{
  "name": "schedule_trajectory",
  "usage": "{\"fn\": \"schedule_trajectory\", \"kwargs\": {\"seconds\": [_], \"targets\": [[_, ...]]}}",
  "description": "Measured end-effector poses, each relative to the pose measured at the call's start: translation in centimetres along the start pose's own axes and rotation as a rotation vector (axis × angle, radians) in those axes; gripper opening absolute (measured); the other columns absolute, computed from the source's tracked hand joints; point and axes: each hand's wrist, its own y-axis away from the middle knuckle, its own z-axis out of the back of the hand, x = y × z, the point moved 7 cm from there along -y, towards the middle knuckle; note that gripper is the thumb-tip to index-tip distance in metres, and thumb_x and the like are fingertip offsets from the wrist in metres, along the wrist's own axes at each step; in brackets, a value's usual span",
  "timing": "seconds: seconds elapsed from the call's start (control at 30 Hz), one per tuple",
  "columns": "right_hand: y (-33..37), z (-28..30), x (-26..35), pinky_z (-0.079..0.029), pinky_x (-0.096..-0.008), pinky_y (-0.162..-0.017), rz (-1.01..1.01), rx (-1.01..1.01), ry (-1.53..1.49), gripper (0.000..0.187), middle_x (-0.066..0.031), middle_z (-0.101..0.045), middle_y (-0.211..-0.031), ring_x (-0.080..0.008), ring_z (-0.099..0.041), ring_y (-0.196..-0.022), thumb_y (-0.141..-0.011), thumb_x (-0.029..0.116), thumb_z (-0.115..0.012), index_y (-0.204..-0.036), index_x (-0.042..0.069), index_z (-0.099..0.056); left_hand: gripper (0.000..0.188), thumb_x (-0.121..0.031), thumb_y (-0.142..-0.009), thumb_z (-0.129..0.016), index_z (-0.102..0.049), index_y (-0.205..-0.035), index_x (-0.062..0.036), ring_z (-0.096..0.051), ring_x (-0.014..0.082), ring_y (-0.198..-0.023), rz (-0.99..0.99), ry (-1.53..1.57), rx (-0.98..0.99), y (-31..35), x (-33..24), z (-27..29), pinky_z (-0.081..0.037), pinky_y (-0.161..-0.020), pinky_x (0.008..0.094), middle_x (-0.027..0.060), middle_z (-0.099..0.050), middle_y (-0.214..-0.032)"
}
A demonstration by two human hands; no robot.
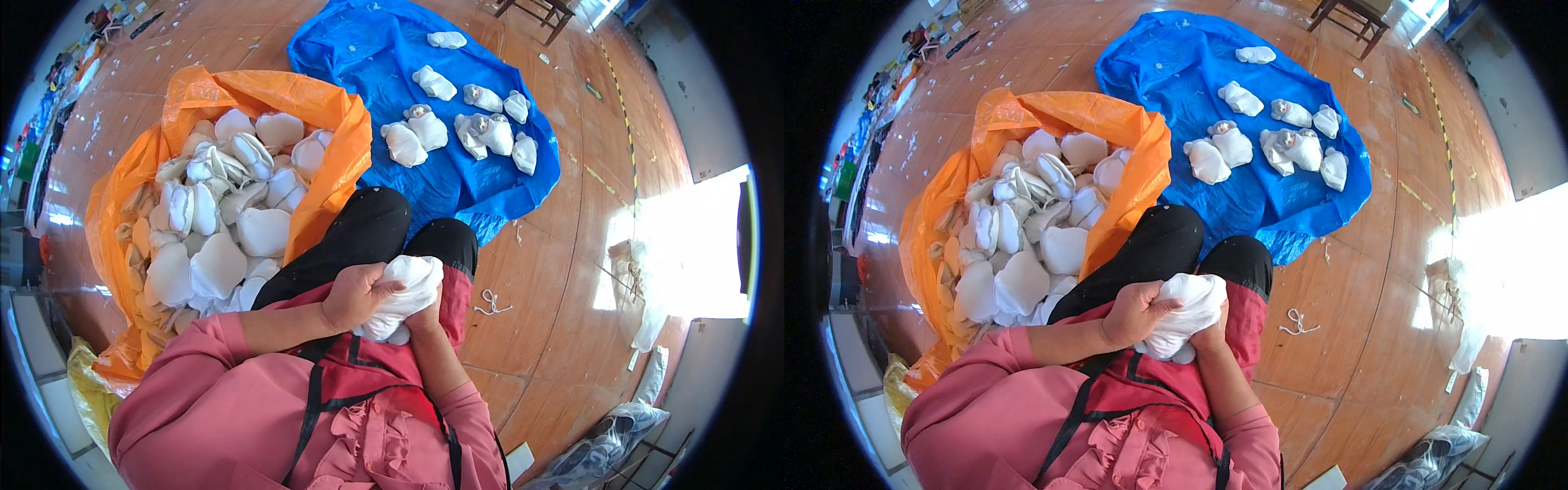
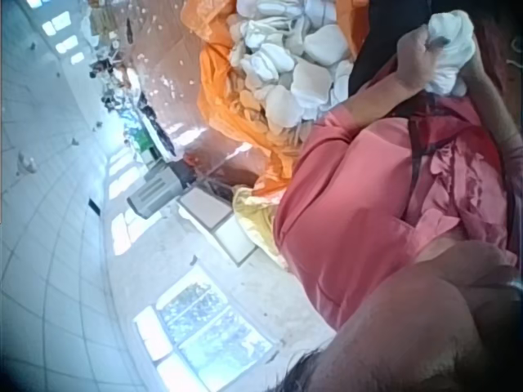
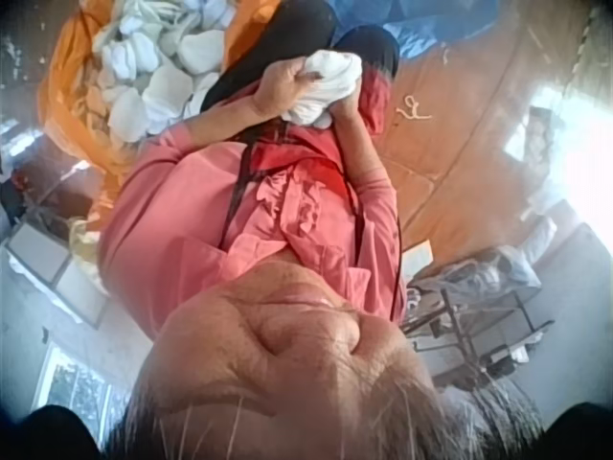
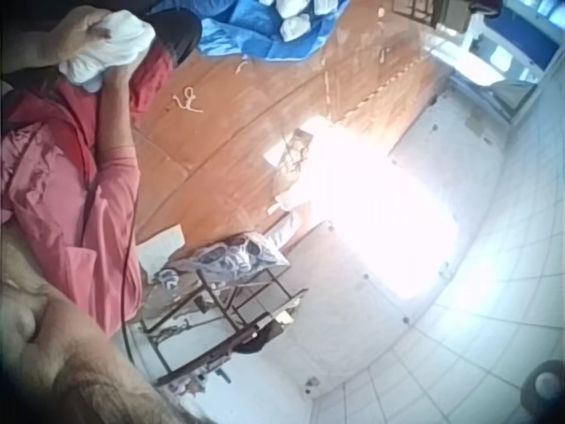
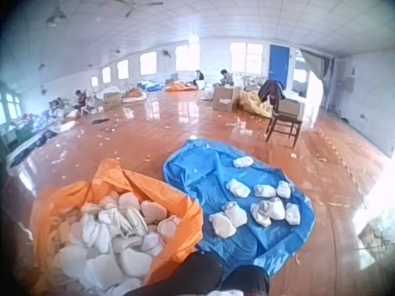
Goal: The person sits on the floor and repeatedly stuffs white fabric pieces around small objects, then places the finished items onto a blue tarp. The process is repeated continuously with items taken from an orange bag.
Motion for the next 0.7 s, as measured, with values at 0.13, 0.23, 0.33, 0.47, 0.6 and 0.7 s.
{"fn": "schedule_trajectory", "kwargs": {"seconds": [0.13,0.23,0.33,0.47,0.6,0.7], "targets": [[0.0,-0.5,-1.0,-0.056,-0.0349,-0.084,-0.200,-0.087,-0.495,0.023,-0.0054,-0.069,-0.104,-0.0178,-0.067,-0.092,-0.093,0.017,-0.067,-0.112,0.008,-0.060,0.035,-0.030,-0.099,-0.060,-0.057,-0.083,0.0003,-0.058,0.0403,-0.065,0.023,0.044,-0.099,-0.2,0.9,0.4,-0.043,-0.056,0.0396,0.0224,-0.056,-0.070],[-0.1,-0.4,-1.1,-0.056,-0.0349,-0.083,-0.164,-0.095,-0.501,0.021,-0.0058,-0.069,-0.105,-0.0179,-0.068,-0.092,-0.094,0.019,-0.065,-0.111,0.007,-0.061,0.029,-0.025,-0.097,-0.062,-0.058,-0.082,-0.0007,-0.057,0.0396,-0.067,0.072,0.035,-0.094,-0.2,1.1,0.5,-0.045,-0.059,0.0407,0.0205,-0.056,-0.072],[0.1,0.4,-2.1,-0.056,-0.0332,-0.081,-0.108,-0.086,-0.399,0.020,-0.0050,-0.069,-0.100,-0.0167,-0.068,-0.090,-0.093,0.018,-0.064,-0.109,0.006,-0.063,0.022,-0.022,-0.092,-0.067,-0.059,-0.080,-0.0039,-0.057,0.0363,-0.069,-0.304,-0.225,-0.053,1.2,-1.1,-0.1,-0.046,-0.063,0.0408,0.0167,-0.057,-0.075],[0.9,0.9,-4.8,-0.055,-0.0317,-0.080,-0.194,-0.032,-0.746,0.019,-0.0041,-0.067,-0.097,-0.0163,-0.067,-0.088,-0.094,0.019,-0.062,-0.108,0.006,-0.062,0.023,-0.021,-0.087,-0.070,-0.058,-0.075,-0.0051,-0.057,0.0317,-0.071,-0.539,-0.231,0.082,1.5,-4.5,-1.0,-0.046,-0.064,0.0420,0.0122,-0.056,-0.073],[-0.2,0.8,-1.7,-0.054,-0.0358,-0.090,-0.064,-0.017,-0.178,0.032,-0.0055,-0.063,-0.110,-0.0195,-0.064,-0.101,-0.095,0.025,-0.060,-0.122,0.009,-0.055,0.026,-0.025,-0.090,-0.070,-0.058,-0.087,-0.0020,-0.056,0.0345,-0.074,-0.354,-0.193,-0.043,0.6,-2.3,-0.5,-0.048,-0.067,0.0402,0.0150,-0.057,-0.076],[-0.5,-0.8,-2.0,-0.052,-0.0377,-0.094,-0.340,-0.006,-0.821,0.036,-0.0077,-0.065,-0.118,-0.0224,-0.065,-0.105,-0.096,0.025,-0.061,-0.128,0.008,-0.056,0.039,-0.036,-0.096,-0.065,-0.059,-0.108,0.0009,-0.065,0.0320,-0.091,0.179,0.091,-0.033,-0.3,1.4,0.0,-0.050,-0.081,0.0382,0.0186,-0.066,-0.098]]}}
